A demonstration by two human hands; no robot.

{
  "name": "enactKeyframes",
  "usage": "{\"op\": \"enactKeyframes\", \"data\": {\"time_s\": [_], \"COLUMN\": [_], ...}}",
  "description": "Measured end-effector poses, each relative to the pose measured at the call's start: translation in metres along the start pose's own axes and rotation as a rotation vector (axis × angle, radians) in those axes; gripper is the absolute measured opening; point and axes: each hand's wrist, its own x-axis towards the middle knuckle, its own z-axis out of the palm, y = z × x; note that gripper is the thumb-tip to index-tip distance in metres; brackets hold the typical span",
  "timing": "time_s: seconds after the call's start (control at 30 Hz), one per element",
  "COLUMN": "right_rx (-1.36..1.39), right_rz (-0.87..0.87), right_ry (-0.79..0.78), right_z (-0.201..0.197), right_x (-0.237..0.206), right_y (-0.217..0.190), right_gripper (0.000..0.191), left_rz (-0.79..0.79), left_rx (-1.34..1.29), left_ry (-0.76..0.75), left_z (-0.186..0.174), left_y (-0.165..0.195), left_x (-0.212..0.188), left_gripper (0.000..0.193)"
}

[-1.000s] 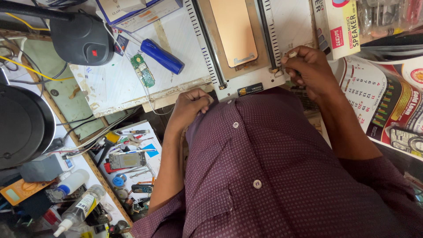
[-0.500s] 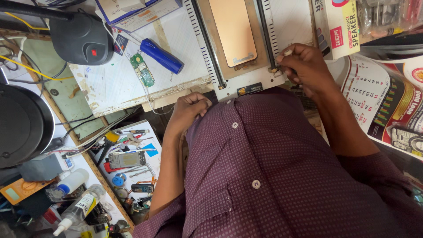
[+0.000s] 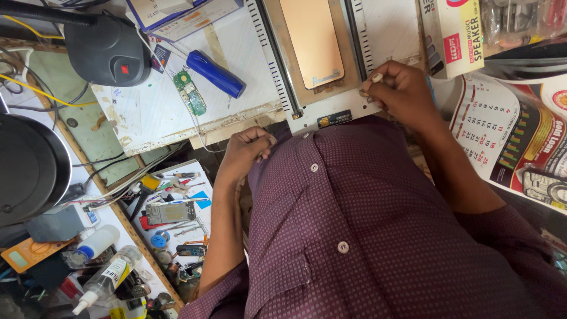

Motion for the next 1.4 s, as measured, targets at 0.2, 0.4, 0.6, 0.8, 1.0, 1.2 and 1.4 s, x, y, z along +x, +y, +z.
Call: {"op": "enactKeyframes", "data": {"time_s": [0.2,0.4,0.6,0.8,1.0,1.2,1.4], "right_rx": [-0.169,-0.268,-0.110,0.043,0.104,0.141,0.140], "right_rz": [-0.087,-0.066,-0.017,0.025,0.024,0.042,0.034], "right_ry": [-0.007,0.054,0.091,0.089,0.087,0.086,0.089], "right_z": [0.002,0.008,0.013,0.014,0.013,0.012,0.011], "right_x": [-0.004,-0.010,-0.012,-0.017,-0.021,-0.024,-0.028], "right_y": [-0.005,-0.015,-0.012,-0.003,-0.003,-0.003,-0.003], "right_gripper": [0.012,0.013,0.012,0.010,0.006,0.006,0.003], "left_rz": [-0.003,0.004,0.005,0.031,0.047,0.025,0.037], "left_rx": [0.002,-0.003,0.001,0.013,0.016,0.016,-0.013], "left_ry": [0.008,0.008,0.016,0.020,0.039,0.067,0.057], "left_z": [-0.001,-0.001,-0.004,-0.008,-0.009,-0.009,-0.006], "left_y": [-0.002,0.000,0.000,-0.005,-0.003,0.002,0.003], "left_x": [-0.002,-0.004,-0.001,0.004,0.010,0.013,0.013], "left_gripper": [0.010,0.010,0.011,0.009,0.007,0.005,0.005]}}
